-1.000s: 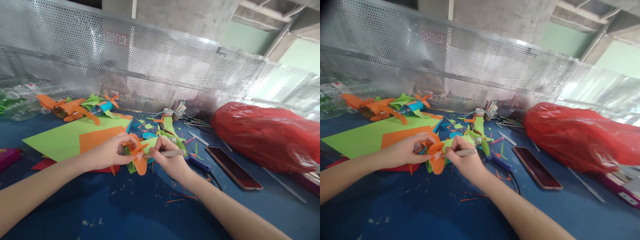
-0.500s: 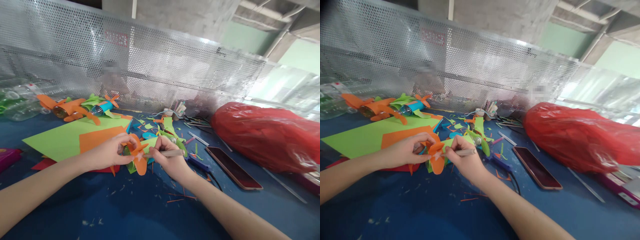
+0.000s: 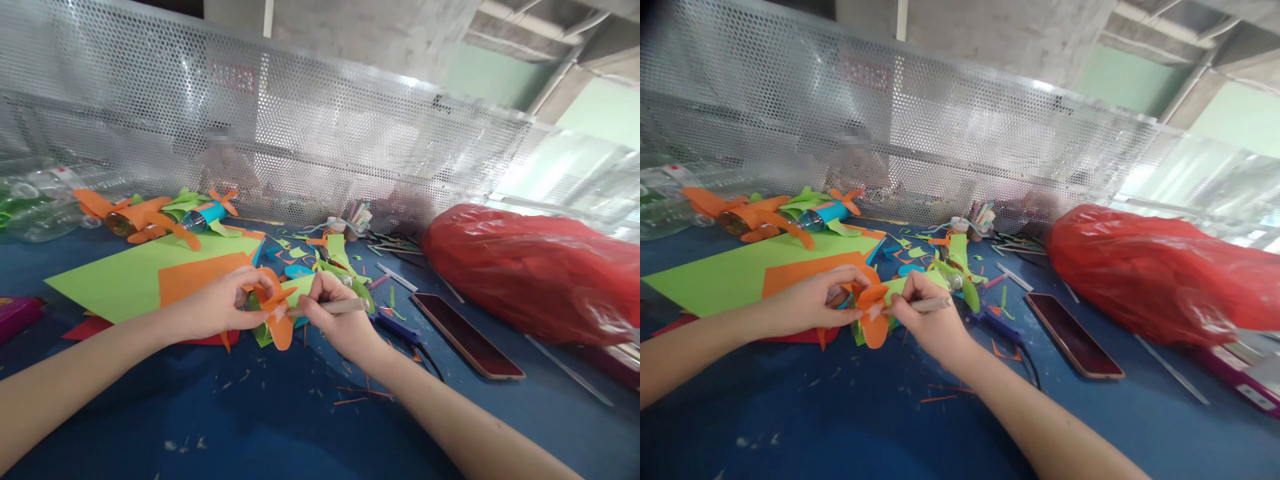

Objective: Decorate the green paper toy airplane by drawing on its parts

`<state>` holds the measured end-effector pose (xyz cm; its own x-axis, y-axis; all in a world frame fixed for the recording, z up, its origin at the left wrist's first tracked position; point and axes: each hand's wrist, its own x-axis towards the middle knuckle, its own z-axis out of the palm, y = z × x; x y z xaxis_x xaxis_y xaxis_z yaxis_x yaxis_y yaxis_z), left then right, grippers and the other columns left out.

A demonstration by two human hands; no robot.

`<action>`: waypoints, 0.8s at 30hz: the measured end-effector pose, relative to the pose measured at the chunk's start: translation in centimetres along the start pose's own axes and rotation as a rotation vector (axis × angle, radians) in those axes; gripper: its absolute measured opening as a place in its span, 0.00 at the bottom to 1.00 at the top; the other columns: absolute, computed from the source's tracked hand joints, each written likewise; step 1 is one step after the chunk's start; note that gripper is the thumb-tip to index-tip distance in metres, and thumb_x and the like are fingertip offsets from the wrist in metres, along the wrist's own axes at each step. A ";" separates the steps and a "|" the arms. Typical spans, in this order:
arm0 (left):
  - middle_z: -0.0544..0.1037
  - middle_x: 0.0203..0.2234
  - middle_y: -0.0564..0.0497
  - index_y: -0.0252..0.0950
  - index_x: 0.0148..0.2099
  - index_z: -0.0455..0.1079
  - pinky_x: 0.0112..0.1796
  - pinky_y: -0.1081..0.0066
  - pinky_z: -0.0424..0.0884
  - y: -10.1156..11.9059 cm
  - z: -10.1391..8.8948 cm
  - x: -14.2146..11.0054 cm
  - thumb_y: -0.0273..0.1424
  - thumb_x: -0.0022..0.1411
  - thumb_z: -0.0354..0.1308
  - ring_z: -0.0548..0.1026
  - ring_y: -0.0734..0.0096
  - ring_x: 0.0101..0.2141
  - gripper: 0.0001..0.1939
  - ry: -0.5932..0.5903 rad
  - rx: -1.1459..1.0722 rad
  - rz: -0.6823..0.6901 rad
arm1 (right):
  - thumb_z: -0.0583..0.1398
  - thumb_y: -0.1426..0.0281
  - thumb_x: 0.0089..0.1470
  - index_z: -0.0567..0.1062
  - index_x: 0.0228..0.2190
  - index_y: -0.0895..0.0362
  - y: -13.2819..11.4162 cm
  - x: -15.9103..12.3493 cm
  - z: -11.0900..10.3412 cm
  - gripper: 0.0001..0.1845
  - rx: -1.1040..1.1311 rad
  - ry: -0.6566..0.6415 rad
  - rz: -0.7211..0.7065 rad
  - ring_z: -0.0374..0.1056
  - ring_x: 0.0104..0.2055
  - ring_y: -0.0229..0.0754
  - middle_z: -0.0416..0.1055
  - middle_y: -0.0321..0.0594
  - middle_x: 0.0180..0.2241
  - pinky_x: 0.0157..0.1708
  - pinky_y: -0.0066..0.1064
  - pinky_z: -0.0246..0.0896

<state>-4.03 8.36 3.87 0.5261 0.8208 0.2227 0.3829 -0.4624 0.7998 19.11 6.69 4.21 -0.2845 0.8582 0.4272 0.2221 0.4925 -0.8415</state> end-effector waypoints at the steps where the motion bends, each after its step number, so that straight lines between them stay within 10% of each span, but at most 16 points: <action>1: 0.71 0.33 0.55 0.42 0.43 0.71 0.26 0.70 0.59 0.0 0.0 0.0 0.44 0.60 0.65 0.61 0.74 0.23 0.14 0.002 0.000 0.001 | 0.63 0.64 0.54 0.60 0.22 0.51 0.0 0.0 0.0 0.17 0.000 -0.006 -0.013 0.51 0.23 0.35 0.55 0.27 0.20 0.23 0.29 0.50; 24: 0.72 0.34 0.55 0.41 0.43 0.72 0.26 0.72 0.61 0.5 0.0 -0.1 0.44 0.61 0.64 0.61 0.75 0.24 0.14 -0.002 -0.001 0.001 | 0.62 0.64 0.54 0.59 0.22 0.51 -0.1 0.0 -0.1 0.17 -0.019 -0.015 -0.019 0.54 0.20 0.34 0.55 0.27 0.20 0.23 0.28 0.52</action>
<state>-3.83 8.05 4.26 0.5284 0.8193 0.2225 0.3812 -0.4631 0.8001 19.19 6.65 4.31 -0.3029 0.8466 0.4377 0.2343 0.5113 -0.8268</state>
